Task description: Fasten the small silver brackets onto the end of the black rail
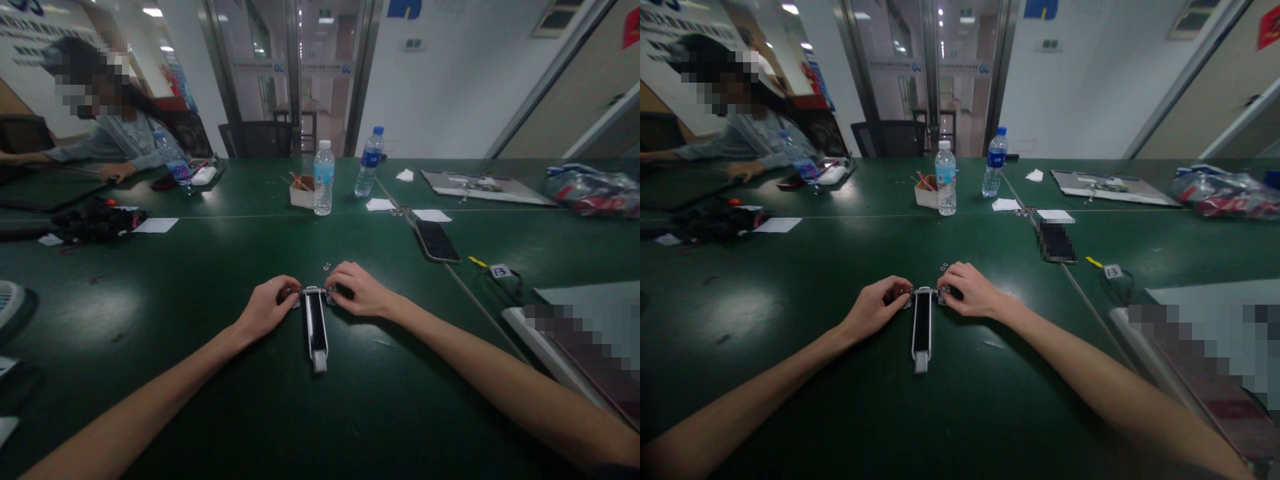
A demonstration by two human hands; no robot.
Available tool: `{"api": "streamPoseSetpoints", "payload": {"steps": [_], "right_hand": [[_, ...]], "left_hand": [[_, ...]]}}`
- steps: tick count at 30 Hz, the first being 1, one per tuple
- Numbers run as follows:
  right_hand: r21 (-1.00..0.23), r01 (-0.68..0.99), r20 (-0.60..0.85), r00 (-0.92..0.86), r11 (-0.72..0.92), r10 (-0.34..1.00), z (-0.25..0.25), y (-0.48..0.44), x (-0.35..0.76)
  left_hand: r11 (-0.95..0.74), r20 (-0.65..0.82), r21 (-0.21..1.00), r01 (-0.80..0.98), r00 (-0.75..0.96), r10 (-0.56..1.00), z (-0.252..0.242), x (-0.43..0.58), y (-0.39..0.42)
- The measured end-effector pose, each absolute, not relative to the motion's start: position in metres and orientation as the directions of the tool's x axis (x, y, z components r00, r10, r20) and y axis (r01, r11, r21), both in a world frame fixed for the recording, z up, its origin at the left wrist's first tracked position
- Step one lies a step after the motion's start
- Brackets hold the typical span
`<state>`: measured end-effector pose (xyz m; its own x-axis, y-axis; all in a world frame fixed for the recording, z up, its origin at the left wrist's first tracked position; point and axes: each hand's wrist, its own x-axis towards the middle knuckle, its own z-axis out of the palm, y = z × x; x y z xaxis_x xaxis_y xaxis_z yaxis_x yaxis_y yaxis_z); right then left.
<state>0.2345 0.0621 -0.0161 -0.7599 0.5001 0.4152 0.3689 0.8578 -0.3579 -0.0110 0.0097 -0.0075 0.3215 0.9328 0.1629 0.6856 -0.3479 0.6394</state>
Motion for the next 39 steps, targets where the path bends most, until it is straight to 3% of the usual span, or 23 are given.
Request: {"api": "streamPoseSetpoints", "payload": {"steps": [6, 10, 13, 20, 39], "right_hand": [[-0.393, 0.364, 0.452, -0.724, 0.845, 0.522, -0.016, 0.062, 0.234], [-0.506, 0.502, 0.574, -0.411, 0.702, 0.708, -0.022, 0.072, 0.242], [-0.545, 0.611, 0.532, -0.277, 0.574, 0.8, -0.028, 0.083, 0.25], [-0.333, 0.741, 0.325, -0.49, 0.583, 0.809, -0.031, 0.084, 0.249], [-0.293, 0.633, 0.439, -0.576, 0.716, 0.689, -0.026, 0.078, 0.245]], "left_hand": [[-0.337, 0.157, 0.646, 0.684, 0.313, 0.937, -0.009, -0.012, 0.009], [-0.304, 0.134, 0.641, 0.704, 0.288, 0.948, -0.007, -0.012, 0.009], [-0.292, 0.135, 0.62, 0.728, 0.268, 0.954, -0.006, -0.011, 0.009], [-0.349, 0.172, 0.609, 0.712, 0.31, 0.935, -0.009, -0.011, 0.009], [-0.352, 0.158, 0.616, 0.705, 0.328, 0.932, -0.011, -0.013, 0.011]]}}
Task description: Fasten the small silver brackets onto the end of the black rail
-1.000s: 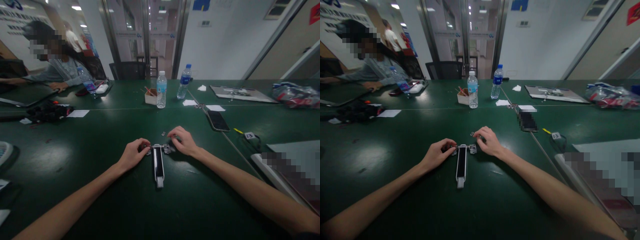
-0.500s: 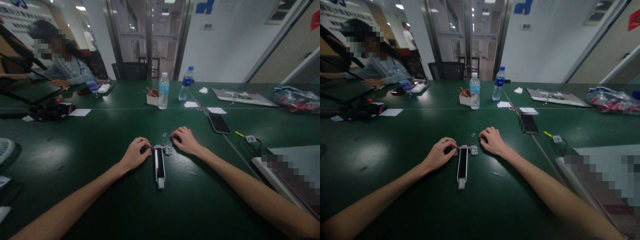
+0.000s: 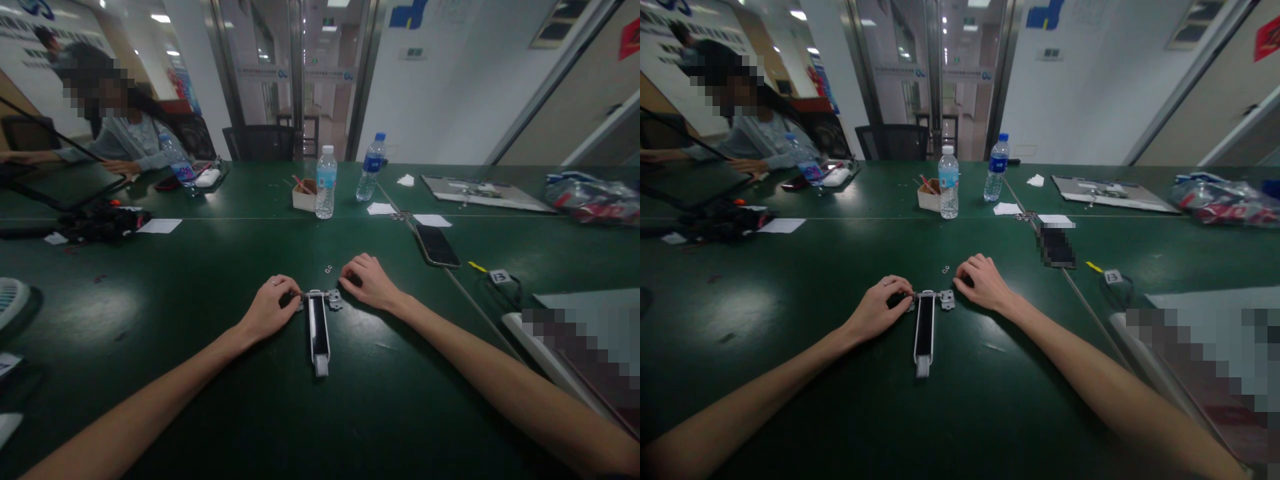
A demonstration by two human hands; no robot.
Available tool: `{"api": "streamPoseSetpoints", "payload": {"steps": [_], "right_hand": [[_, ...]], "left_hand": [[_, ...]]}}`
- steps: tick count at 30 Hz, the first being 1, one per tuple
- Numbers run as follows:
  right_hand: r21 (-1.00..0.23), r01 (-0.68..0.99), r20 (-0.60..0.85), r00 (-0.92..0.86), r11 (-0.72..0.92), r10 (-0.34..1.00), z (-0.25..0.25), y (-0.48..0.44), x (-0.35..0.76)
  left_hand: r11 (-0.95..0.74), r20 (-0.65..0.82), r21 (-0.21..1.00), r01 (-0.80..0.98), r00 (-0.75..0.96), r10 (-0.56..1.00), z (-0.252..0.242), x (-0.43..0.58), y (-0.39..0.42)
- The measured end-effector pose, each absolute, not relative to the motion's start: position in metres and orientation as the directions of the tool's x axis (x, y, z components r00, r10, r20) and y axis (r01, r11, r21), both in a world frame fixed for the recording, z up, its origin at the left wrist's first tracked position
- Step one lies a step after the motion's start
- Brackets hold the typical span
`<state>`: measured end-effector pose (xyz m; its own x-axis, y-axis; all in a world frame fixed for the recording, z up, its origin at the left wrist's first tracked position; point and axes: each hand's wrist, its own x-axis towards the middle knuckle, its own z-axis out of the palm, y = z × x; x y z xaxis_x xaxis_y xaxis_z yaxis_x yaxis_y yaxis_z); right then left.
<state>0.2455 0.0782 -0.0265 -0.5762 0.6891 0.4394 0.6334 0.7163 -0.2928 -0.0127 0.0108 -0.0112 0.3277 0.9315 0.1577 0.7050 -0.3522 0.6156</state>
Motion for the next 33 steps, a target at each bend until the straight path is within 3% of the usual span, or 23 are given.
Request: {"api": "streamPoseSetpoints", "payload": {"steps": [8, 22, 27, 33], "right_hand": [[-0.447, 0.427, 0.456, -0.647, 0.786, 0.611, -0.02, 0.065, 0.24], [-0.286, 0.772, 0.413, -0.435, 0.567, 0.8, -0.032, 0.082, 0.249], [-0.297, 0.781, 0.363, -0.439, 0.549, 0.822, -0.038, 0.09, 0.256], [-0.324, 0.753, 0.399, -0.44, 0.573, 0.804, -0.035, 0.088, 0.253]], "left_hand": [[-0.338, 0.142, 0.609, 0.718, 0.321, 0.936, -0.007, -0.01, 0.009], [-0.36, 0.15, 0.614, 0.702, 0.345, 0.927, -0.007, -0.011, 0.01], [-0.347, 0.133, 0.609, 0.713, 0.34, 0.931, -0.005, -0.01, 0.009], [-0.354, 0.143, 0.605, 0.714, 0.34, 0.929, -0.005, -0.01, 0.009]]}}
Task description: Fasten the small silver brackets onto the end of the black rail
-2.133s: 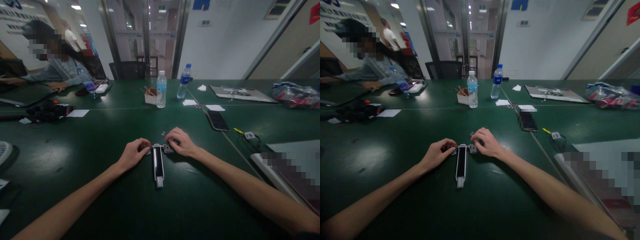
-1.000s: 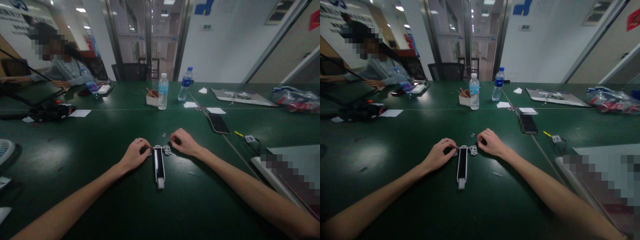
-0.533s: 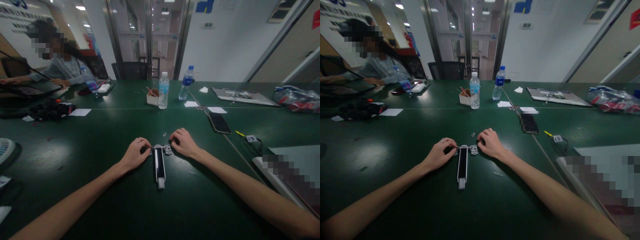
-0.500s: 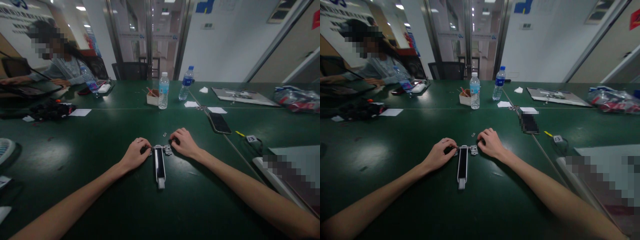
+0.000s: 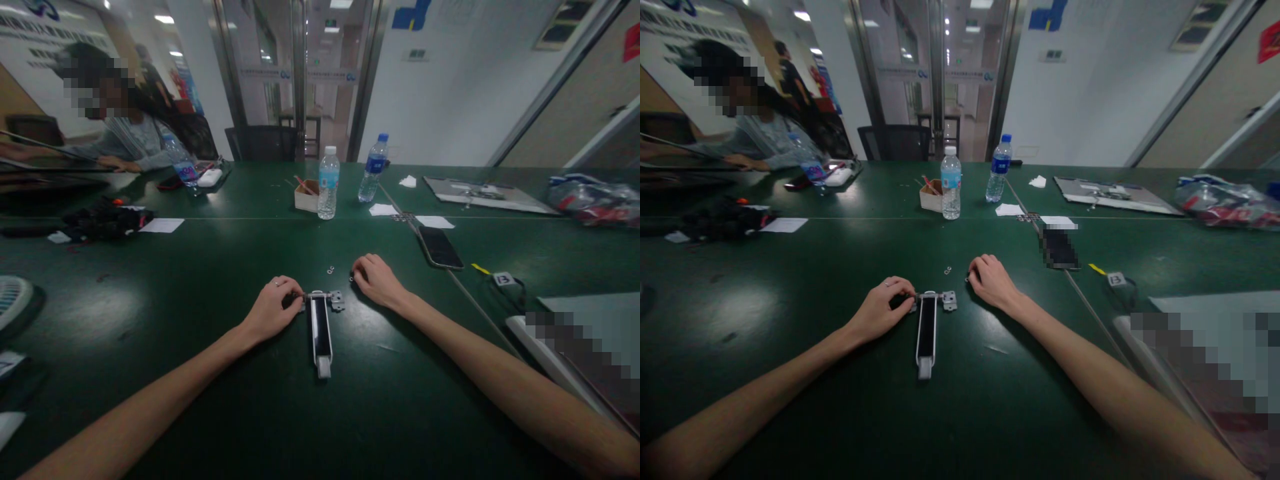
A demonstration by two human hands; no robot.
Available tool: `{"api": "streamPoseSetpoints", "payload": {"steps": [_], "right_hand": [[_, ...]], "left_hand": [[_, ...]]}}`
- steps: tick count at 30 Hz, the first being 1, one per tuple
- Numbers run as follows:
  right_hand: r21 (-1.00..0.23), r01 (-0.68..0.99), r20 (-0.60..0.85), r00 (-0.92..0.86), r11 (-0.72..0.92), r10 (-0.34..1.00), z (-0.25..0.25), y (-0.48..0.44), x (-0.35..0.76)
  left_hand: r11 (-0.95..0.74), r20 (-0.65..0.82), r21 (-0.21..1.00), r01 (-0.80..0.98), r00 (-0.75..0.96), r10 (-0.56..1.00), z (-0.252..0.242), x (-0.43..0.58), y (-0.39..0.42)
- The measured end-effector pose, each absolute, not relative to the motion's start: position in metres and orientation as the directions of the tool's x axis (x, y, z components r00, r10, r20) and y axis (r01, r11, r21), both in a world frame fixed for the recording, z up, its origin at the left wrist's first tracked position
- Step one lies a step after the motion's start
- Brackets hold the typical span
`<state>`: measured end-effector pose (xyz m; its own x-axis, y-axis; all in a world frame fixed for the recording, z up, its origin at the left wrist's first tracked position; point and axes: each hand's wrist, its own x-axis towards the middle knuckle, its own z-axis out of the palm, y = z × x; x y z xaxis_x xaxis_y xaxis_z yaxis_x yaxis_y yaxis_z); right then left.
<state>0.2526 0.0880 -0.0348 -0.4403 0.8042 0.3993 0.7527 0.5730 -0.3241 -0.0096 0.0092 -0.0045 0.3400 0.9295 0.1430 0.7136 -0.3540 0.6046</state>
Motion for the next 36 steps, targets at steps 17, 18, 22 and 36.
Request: {"api": "streamPoseSetpoints", "payload": {"steps": [17, 18, 22, 36], "right_hand": [[-0.439, 0.36, 0.436, -0.715, 0.823, 0.546, -0.015, 0.055, 0.233], [-0.453, 0.361, 0.433, -0.71, 0.815, 0.555, -0.014, 0.055, 0.232], [-0.51, 0.363, 0.41, -0.694, 0.78, 0.592, -0.011, 0.052, 0.231], [-0.613, 0.366, 0.318, -0.697, 0.7, 0.643, -0.012, 0.055, 0.232]], "left_hand": [[-0.338, 0.128, 0.603, 0.723, 0.33, 0.935, -0.005, -0.009, 0.009], [-0.339, 0.129, 0.603, 0.722, 0.331, 0.935, -0.005, -0.01, 0.009], [-0.341, 0.13, 0.605, 0.719, 0.333, 0.934, -0.006, -0.01, 0.01], [-0.349, 0.142, 0.595, 0.724, 0.333, 0.932, -0.006, -0.009, 0.01]]}}
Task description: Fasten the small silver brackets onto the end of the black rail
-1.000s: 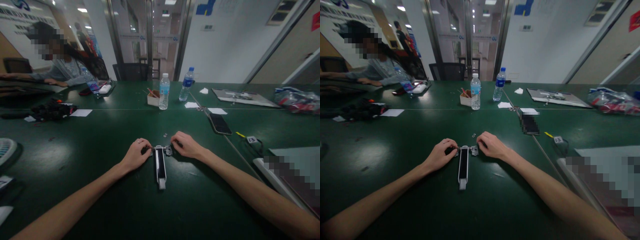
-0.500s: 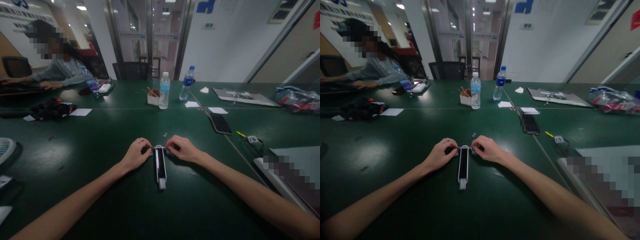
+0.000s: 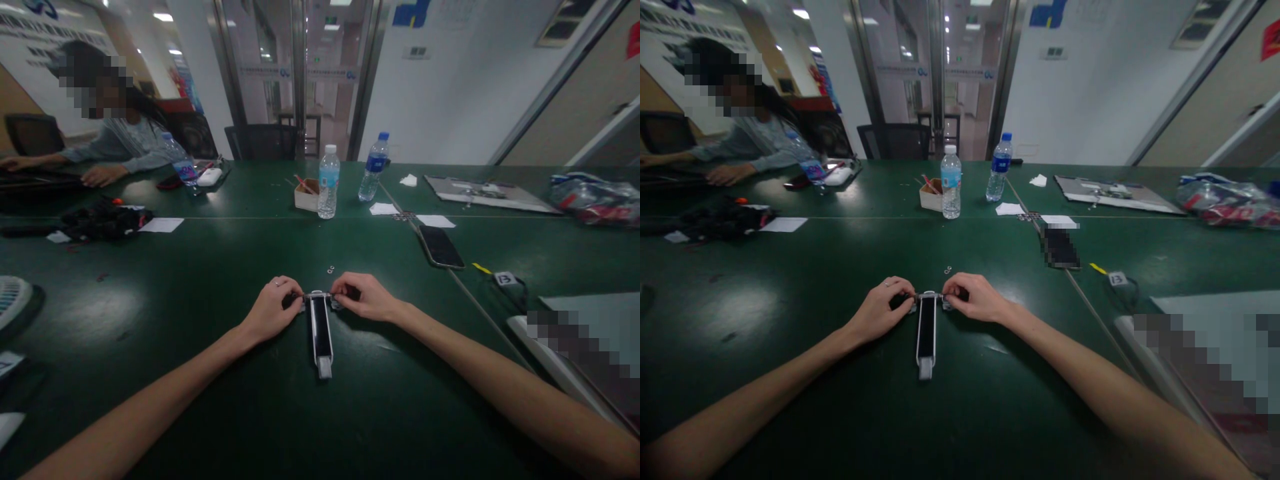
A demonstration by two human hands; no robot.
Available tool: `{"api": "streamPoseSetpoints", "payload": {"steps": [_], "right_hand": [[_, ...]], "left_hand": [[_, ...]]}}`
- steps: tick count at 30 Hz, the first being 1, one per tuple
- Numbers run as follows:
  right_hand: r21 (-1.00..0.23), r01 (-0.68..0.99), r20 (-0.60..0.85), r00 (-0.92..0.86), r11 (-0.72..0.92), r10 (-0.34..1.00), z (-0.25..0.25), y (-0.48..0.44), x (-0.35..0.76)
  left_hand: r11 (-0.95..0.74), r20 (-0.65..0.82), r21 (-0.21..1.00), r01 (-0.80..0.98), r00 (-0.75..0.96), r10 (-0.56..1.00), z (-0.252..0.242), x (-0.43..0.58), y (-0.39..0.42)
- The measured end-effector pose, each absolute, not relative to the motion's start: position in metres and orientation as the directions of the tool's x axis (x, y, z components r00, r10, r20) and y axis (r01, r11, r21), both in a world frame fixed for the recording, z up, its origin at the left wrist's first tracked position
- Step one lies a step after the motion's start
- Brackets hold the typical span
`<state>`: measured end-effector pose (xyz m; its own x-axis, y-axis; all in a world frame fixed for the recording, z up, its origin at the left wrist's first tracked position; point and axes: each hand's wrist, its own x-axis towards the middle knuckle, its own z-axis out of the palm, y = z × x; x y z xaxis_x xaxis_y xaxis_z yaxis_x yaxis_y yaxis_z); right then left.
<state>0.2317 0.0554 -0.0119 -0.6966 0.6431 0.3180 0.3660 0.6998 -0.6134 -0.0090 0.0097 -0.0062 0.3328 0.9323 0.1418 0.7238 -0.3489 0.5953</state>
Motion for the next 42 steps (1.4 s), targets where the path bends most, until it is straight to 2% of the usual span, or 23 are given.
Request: {"api": "streamPoseSetpoints", "payload": {"steps": [15, 18, 22, 26, 31, 38, 42], "right_hand": [[-0.626, 0.361, 0.31, -0.699, 0.692, 0.645, -0.011, 0.056, 0.231], [-0.563, 0.396, 0.353, -0.678, 0.726, 0.644, -0.011, 0.056, 0.231], [-0.412, 0.586, 0.421, -0.557, 0.698, 0.716, -0.014, 0.062, 0.228], [-0.279, 0.726, 0.355, -0.53, 0.629, 0.77, -0.024, 0.072, 0.224], [-0.305, 0.759, 0.346, -0.474, 0.575, 0.81, -0.033, 0.08, 0.225], [-0.266, 0.746, 0.359, -0.512, 0.611, 0.781, -0.036, 0.085, 0.228], [-0.265, 0.736, 0.4, -0.505, 0.623, 0.765, -0.031, 0.084, 0.227]], "left_hand": [[-0.372, 0.151, 0.592, 0.715, 0.356, 0.922, -0.009, -0.012, 0.01], [-0.367, 0.148, 0.591, 0.718, 0.351, 0.924, -0.007, -0.011, 0.01], [-0.364, 0.154, 0.593, 0.718, 0.343, 0.927, -0.006, -0.01, 0.009], [-0.393, 0.194, 0.583, 0.711, 0.348, 0.917, -0.009, -0.01, 0.01], [-0.355, 0.164, 0.599, 0.718, 0.324, 0.932, -0.008, -0.01, 0.01], [-0.319, 0.143, 0.609, 0.726, 0.295, 0.945, -0.004, -0.009, 0.008], [-0.326, 0.18, 0.613, 0.719, 0.275, 0.944, -0.004, -0.009, 0.008]]}}
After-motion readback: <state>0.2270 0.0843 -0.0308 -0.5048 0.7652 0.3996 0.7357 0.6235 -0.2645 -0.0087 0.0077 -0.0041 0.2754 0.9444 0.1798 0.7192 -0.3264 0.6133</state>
